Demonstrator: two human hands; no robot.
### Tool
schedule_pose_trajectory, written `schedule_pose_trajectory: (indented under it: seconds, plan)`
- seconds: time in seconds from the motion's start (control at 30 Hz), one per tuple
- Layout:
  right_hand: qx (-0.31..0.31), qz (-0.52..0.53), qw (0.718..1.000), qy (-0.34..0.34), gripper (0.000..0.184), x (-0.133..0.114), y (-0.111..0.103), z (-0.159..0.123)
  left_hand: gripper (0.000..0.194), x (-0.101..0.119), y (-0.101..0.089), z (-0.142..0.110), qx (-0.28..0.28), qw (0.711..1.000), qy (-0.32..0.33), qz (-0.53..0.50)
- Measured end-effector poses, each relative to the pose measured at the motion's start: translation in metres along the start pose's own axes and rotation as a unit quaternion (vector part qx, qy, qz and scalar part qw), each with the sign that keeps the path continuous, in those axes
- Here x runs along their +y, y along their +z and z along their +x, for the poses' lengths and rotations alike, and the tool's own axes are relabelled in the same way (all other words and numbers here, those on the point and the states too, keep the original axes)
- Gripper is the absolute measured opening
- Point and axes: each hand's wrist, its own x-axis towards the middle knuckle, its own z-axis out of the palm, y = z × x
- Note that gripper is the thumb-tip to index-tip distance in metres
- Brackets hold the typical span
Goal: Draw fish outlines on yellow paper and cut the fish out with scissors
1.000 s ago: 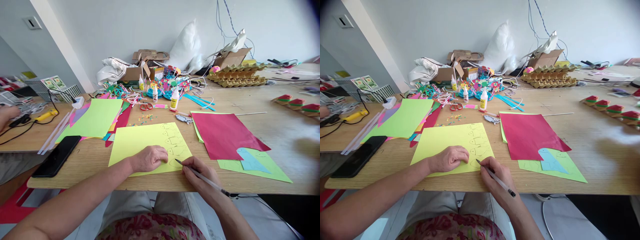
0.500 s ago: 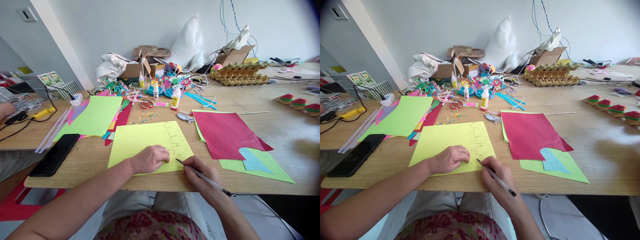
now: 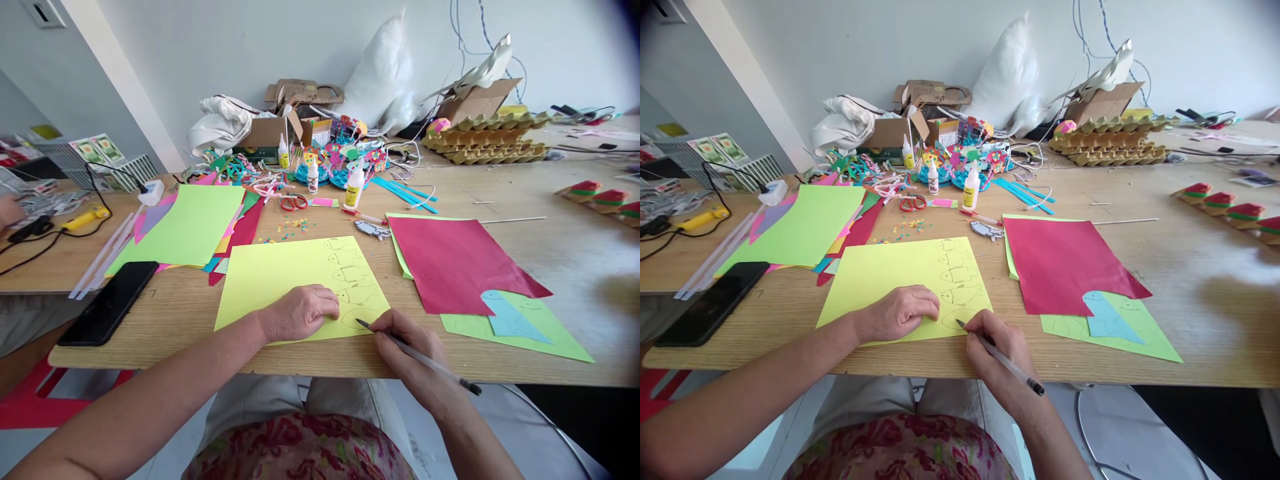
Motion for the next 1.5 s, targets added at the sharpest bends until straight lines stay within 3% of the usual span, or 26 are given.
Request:
schedule_pose_trajectory:
  seconds: [0.63, 1.2, 1.5]
  plan:
    - [0.014, 0.048, 0.998, 0.023, 0.010, 0.0034, 0.0001, -0.0009, 0.030, -0.0012, 0.0002, 0.0006, 0.029, 0.999, 0.021, -0.016]
    - [-0.031, 0.018, 0.998, 0.042, 0.013, 0.0018, 0.0031, 0.0032, 0.029, -0.0017, 0.0016, 0.0002, 0.027, 0.999, 0.020, -0.017]
    - [0.006, 0.000, 0.999, 0.038, 0.010, -0.0022, 0.0011, 0.0014, 0.028, -0.0025, 0.0010, 0.0016, 0.027, 0.999, 0.027, -0.020]
